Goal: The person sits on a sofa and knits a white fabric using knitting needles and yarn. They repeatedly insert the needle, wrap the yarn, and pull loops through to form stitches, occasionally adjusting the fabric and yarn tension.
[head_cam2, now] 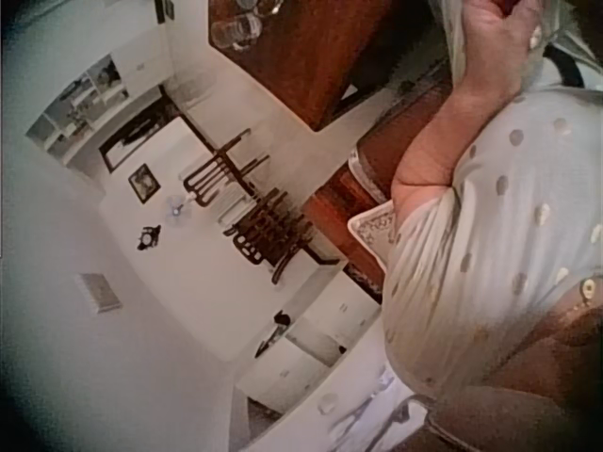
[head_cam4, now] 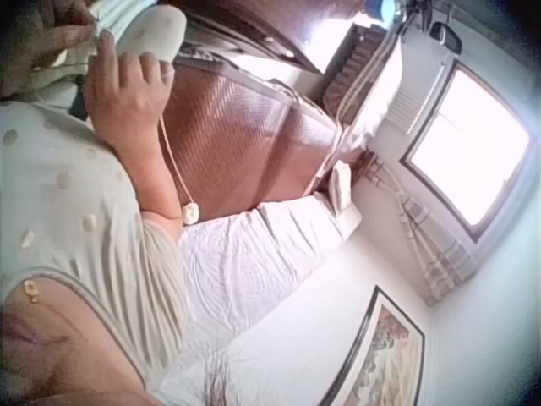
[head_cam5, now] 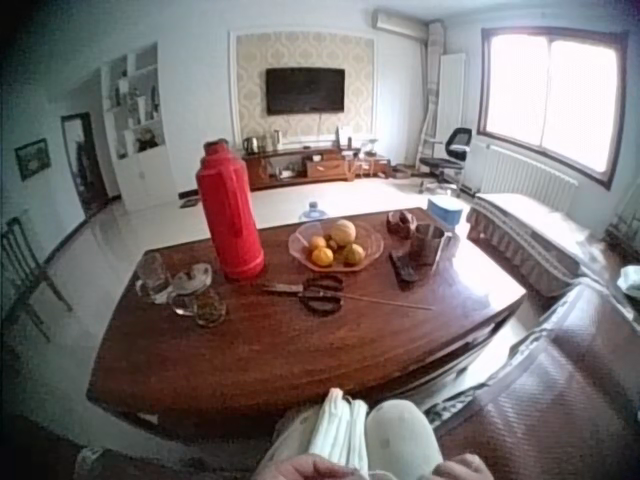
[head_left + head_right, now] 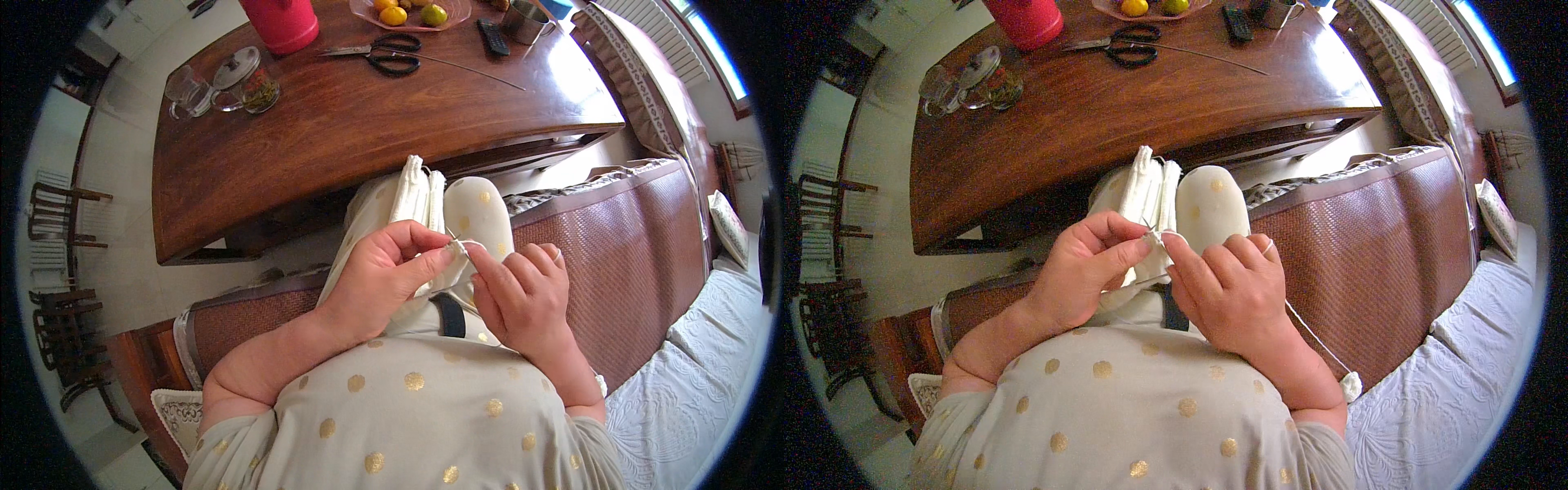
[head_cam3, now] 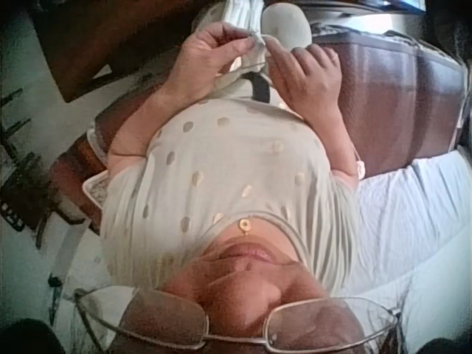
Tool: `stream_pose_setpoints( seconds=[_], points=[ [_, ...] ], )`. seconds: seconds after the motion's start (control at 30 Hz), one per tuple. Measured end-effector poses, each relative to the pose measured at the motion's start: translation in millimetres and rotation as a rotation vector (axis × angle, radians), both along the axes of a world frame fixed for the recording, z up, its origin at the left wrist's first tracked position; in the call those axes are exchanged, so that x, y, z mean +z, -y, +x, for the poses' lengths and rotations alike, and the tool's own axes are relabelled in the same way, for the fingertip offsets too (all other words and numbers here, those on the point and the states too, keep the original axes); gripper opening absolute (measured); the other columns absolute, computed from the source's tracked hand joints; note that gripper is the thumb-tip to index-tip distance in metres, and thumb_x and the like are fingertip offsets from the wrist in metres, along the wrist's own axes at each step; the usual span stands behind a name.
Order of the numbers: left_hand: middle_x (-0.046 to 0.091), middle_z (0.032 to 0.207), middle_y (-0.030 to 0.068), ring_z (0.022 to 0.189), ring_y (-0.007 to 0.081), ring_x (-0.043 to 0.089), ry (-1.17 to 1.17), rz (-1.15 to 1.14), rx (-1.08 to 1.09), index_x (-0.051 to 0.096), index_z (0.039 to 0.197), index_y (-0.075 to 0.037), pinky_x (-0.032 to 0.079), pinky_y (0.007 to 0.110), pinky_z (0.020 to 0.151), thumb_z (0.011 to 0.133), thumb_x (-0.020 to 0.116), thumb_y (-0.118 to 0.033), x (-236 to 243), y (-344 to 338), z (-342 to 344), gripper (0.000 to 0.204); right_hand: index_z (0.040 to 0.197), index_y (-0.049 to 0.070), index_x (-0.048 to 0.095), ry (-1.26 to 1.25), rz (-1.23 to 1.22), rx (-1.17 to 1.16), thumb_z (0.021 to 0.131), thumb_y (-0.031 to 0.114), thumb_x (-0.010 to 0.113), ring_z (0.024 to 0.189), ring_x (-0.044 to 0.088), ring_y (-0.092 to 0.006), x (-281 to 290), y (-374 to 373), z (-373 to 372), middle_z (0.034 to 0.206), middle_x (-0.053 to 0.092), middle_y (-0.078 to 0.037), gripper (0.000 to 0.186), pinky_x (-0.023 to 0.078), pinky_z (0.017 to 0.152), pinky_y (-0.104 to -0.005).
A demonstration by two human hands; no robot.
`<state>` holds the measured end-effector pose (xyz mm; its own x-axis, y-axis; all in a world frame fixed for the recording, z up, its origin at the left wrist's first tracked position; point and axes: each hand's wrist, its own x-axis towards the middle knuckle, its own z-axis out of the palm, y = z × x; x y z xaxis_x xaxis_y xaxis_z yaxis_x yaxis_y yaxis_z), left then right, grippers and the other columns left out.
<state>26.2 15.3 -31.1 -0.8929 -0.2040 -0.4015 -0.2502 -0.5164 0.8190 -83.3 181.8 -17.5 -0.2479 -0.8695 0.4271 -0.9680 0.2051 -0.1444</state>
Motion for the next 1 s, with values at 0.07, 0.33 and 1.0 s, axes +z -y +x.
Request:
stream_pose_setpoints(
  seconds=[0.07,0.33,1.0],
  points=[
    [0.064,0.089,-0.0001,0.077,0.0030,0.056,-0.033,-0.093,0.008,0.062,0.102,-0.001,0.047,0.018,0.067,0.089,0.061,-0.009,-0.4,-2.6,-0.3,0.015,0.108,0.008,0.062,0.011,0.013,-0.026,0.075,0.029,0.069,0.065,0.048,-0.0191,1.8,4.0,-0.5,0.069,0.048,-0.002,0.040,0.038,0.061,-0.0339],
    [0.064,0.082,-0.0010,0.068,0.0015,0.055,-0.176,-0.314,0.025,0.064,0.099,-0.002,0.047,0.018,0.061,0.087,0.063,-0.008,-7.8,-10.3,0.1,0.014,0.109,0.003,0.058,0.455,0.010,0.227,0.066,0.052,0.074,0.084,0.053,-0.0305,6.1,26.8,-24.9,0.092,0.059,-0.011,0.066,0.043,0.077,-0.0403],
    [0.055,0.074,-0.0077,0.061,0.0001,0.041,-0.054,-0.083,-0.059,0.064,0.106,-0.005,0.032,0.015,0.052,0.092,0.056,-0.013,8.7,1.1,2.3,0.018,0.084,0.009,0.071,0.657,-0.228,0.210,0.074,0.014,0.068,0.064,0.050,-0.0193,-21.6,5.3,-25.0,0.068,0.051,-0.003,0.011,0.040,0.060,-0.0316]
  ],
)
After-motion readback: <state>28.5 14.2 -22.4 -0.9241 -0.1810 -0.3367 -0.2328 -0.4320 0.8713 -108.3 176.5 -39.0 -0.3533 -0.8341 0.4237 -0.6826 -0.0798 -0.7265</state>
